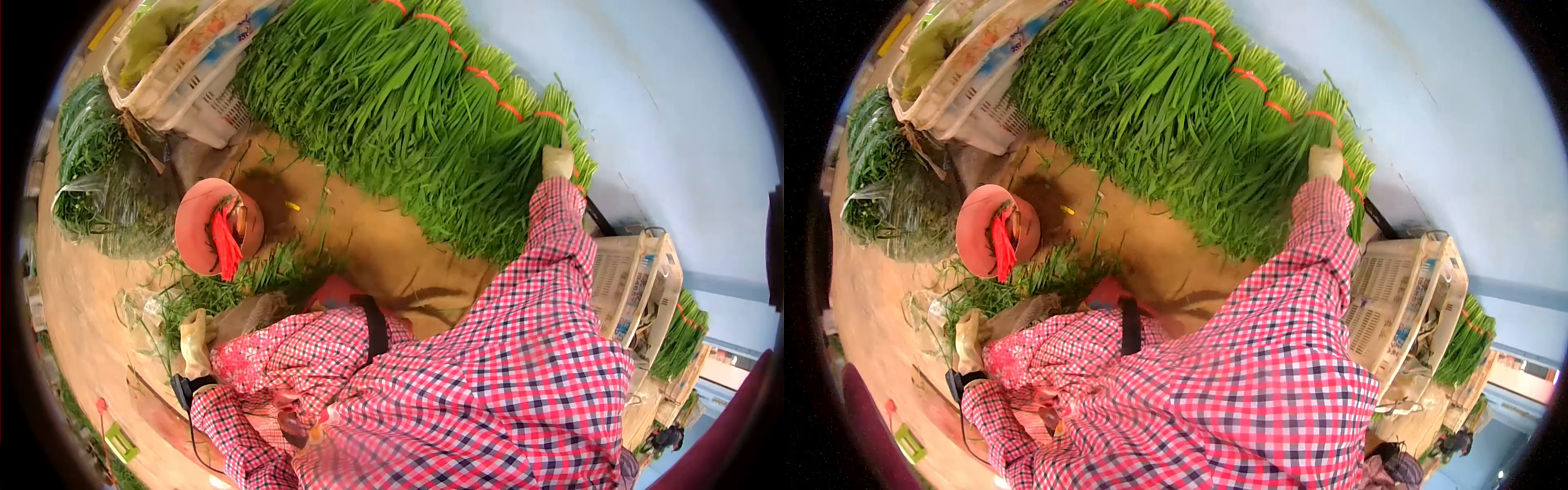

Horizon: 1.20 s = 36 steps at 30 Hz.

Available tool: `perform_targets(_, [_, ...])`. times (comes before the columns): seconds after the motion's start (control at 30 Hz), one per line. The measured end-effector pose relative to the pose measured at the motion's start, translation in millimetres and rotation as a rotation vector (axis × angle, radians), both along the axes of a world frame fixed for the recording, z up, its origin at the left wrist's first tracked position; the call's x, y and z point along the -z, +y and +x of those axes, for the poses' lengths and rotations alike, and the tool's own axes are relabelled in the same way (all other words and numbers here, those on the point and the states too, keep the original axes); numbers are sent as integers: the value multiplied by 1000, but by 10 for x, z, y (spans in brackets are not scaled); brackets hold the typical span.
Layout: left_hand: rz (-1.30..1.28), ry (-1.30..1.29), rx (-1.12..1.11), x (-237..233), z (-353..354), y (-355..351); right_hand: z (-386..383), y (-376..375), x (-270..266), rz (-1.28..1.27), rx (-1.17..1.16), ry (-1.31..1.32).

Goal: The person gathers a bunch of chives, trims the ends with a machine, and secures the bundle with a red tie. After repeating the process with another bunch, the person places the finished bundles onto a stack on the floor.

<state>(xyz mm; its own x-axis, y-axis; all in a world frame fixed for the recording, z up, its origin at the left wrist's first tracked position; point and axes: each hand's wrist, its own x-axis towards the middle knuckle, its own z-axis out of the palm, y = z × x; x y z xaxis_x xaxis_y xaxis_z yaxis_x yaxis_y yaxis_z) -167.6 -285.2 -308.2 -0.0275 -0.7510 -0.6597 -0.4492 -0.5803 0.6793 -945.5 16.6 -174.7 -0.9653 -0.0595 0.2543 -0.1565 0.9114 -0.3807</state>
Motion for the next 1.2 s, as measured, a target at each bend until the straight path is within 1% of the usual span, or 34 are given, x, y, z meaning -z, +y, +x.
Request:
perform_targets(0.03, [1,-6,-2,-33,6,14,-74,30,-19,-19,-28,7])
perform_targets(0.07, [-4,-15,-11,-138,-43,47,-438,181,169,19,-85,22])
perform_targets(0.13, [-17,-25,-34,-369,-177,133,-636,339,184,139,-88,28])
perform_targets(0.17, [-24,0,-42,-312,-138,123,-790,486,241,186,-159,42])
perform_targets(0.2, [-30,24,-49,-212,-60,107,-975,655,435,233,-231,54])
perform_targets(0.23, [-33,42,-64,-174,-11,105,-1084,673,649,283,-310,61])
perform_targets(0.33, [-1,-28,-94,-460,-218,192,-1228,509,1208,529,-45,35])
perform_targets(0.4, [-18,-56,-78,-448,-276,164,73,-334,204,543,129,-2])
perform_targets(0.47, [-38,-70,-38,-452,-260,166,414,-712,34,540,57,-29])
perform_targets(0.53, [-68,-53,34,-394,-214,112,496,-798,-272,576,-6,-265])
perform_targets(0.57, [-63,-15,23,-345,-183,81,487,-865,-387,587,-44,-370])
perform_targets(0.63, [-55,-1,14,-291,-162,50,390,-867,-492,516,-100,-157])
perform_targets(0.67, [-47,1,13,-277,-158,44,371,-844,-526,483,-123,-56])
perform_targets(0.7, [-45,0,20,-235,-135,16,361,-899,-526,428,-66,-42])
perform_targets(0.8, [-17,-24,-7,-323,-265,12,457,-973,-260,582,11,-75])
perform_targets(0.83, [-26,-5,-7,-267,-232,-11,358,-977,-156,583,36,-158])
perform_targets(0.9, [-42,23,-15,-130,-79,-52,305,-814,-137,519,14,-95])
perform_targets(0.93, [-45,-4,-14,-204,-72,6,282,-644,-121,486,8,-67])
perform_targets(1.0, [-52,-48,-9,-405,-186,84,203,-421,-107,306,-11,-54])
perform_targets(1.03, [-83,-27,-45,-255,-66,84,188,-342,14,366,-33,44])
perform_targets(1.07, [-42,-30,-44,-137,61,70,188,-267,120,429,-50,142])
perform_targets(1.13, [27,-29,-40,19,170,-29,422,-425,107,554,-60,107])
perform_targets(1.2, [-40,-46,-81,-83,32,72,489,-583,86,646,-40,69])
